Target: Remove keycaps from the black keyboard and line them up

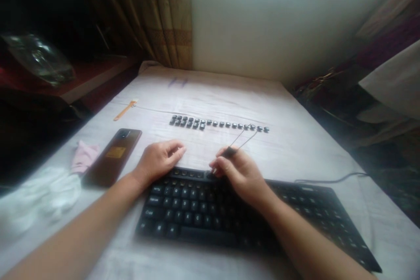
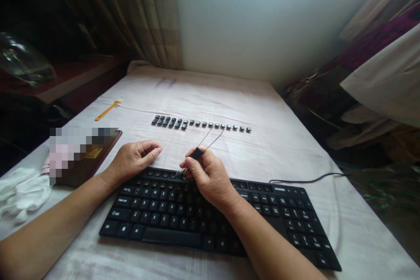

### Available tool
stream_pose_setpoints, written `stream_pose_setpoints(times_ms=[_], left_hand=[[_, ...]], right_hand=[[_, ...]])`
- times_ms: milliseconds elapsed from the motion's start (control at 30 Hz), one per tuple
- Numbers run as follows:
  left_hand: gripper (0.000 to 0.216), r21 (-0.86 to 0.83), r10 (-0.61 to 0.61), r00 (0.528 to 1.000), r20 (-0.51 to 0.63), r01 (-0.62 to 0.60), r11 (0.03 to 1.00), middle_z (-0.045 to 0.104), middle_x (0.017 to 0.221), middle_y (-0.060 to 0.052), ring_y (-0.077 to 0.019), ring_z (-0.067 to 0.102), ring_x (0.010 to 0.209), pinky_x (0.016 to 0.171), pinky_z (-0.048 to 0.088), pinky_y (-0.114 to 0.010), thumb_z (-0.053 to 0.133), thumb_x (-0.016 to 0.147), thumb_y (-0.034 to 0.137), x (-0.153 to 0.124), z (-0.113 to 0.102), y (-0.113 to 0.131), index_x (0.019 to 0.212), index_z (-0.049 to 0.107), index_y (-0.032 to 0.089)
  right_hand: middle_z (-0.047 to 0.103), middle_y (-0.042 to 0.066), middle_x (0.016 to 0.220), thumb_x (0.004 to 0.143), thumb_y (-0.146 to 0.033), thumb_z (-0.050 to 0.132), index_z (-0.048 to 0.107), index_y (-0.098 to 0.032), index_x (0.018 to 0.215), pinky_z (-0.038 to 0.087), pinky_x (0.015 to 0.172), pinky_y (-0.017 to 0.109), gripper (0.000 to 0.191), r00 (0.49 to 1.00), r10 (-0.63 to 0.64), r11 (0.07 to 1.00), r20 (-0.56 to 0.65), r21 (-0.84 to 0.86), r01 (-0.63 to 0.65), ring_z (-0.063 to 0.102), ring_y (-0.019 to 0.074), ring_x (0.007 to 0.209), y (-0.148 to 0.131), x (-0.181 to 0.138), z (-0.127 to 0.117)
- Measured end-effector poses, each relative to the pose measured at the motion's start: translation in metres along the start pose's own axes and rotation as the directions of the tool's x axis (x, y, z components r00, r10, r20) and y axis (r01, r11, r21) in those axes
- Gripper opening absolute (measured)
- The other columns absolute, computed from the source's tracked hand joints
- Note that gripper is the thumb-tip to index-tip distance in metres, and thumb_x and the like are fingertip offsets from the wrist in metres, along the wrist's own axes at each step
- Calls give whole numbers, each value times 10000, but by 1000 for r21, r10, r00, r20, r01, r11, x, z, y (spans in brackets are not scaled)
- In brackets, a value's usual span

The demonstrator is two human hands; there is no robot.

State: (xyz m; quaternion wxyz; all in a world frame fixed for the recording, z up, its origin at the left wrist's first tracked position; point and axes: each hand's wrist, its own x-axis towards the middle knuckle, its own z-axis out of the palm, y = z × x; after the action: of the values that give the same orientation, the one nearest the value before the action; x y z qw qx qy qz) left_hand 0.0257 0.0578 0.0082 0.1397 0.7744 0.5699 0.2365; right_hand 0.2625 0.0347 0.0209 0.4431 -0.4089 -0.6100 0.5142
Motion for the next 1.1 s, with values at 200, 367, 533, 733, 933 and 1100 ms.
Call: stream_pose_setpoints(times_ms=[200, 367, 533, 733, 933, 1100], left_hand=[[192, -148, 163, 985, 53, -154, 977, 722, 879, -12, -190, 651, 827, 773, 465, -296, 580, 879, 381, -7, -6, 36, 928, 684, 228], [244, -282, 157, 969, 190, -99, 954, 711, 939, 6, -197, 644, 871, 800, 472, -316, 668, 825, 378, -14, -2, 57, 1042, 665, 266], [200, -357, 100, 978, 181, -30, 934, 717, 933, -16, -207, 655, 870, 800, 479, -318, 656, 824, 321, -16, 4, 58, 1007, 698, 254], [173, -484, 22, 973, 230, 94, 870, 729, 948, 4, -192, 665, 894, 817, 489, -290, 628, 820, 250, -16, 5, 57, 978, 701, 250], [241, -487, -49, 966, 255, 172, 856, 713, 933, -7, -199, 652, 893, 817, 491, -311, 665, 791, 290, -12, 1, 54, 1026, 676, 238], [155, -590, -105, 965, 241, 232, 774, 706, 864, -14, -194, 639, 851, 768, 494, -289, 662, 788, 320, -11, -2, 55, 886, 699, 205]], right_hand=[[705, 17, 734, 892, -291, 540, 538, -201, 921, 554, 602, 263, 96, 986, -163, 975, -45, -159, 154, 667, 135, 616, 2, -3, -2], [683, 3, 712, 893, -238, 534, 544, -207, 925, 542, 551, 234, 46, 956, -288, 919, -53, -298, 260, 671, 137, 599, -3, -5, 0], [708, 3, 753, 890, -174, 533, 550, -212, 906, 551, 589, 215, 44, 911, -412, 846, 0, -371, 383, 696, 138, 651, -11, -6, 4], [716, 3, 779, 880, -150, 549, 581, -204, 915, 551, 615, 204, 72, 887, -462, 823, -14, -380, 422, 700, 134, 685, -10, -6, 5], [695, 19, 827, 867, -98, 508, 587, -199, 918, 534, 734, 243, 138, 848, -504, 801, -162, -454, 390, 675, 134, 773, -9, -1, -5], [600, 0, 691, 820, -72, 448, 561, -199, 775, 496, 617, 233, 176, 873, -486, 777, -46, -480, 407, 592, 126, 645, -14, -1, -8]])
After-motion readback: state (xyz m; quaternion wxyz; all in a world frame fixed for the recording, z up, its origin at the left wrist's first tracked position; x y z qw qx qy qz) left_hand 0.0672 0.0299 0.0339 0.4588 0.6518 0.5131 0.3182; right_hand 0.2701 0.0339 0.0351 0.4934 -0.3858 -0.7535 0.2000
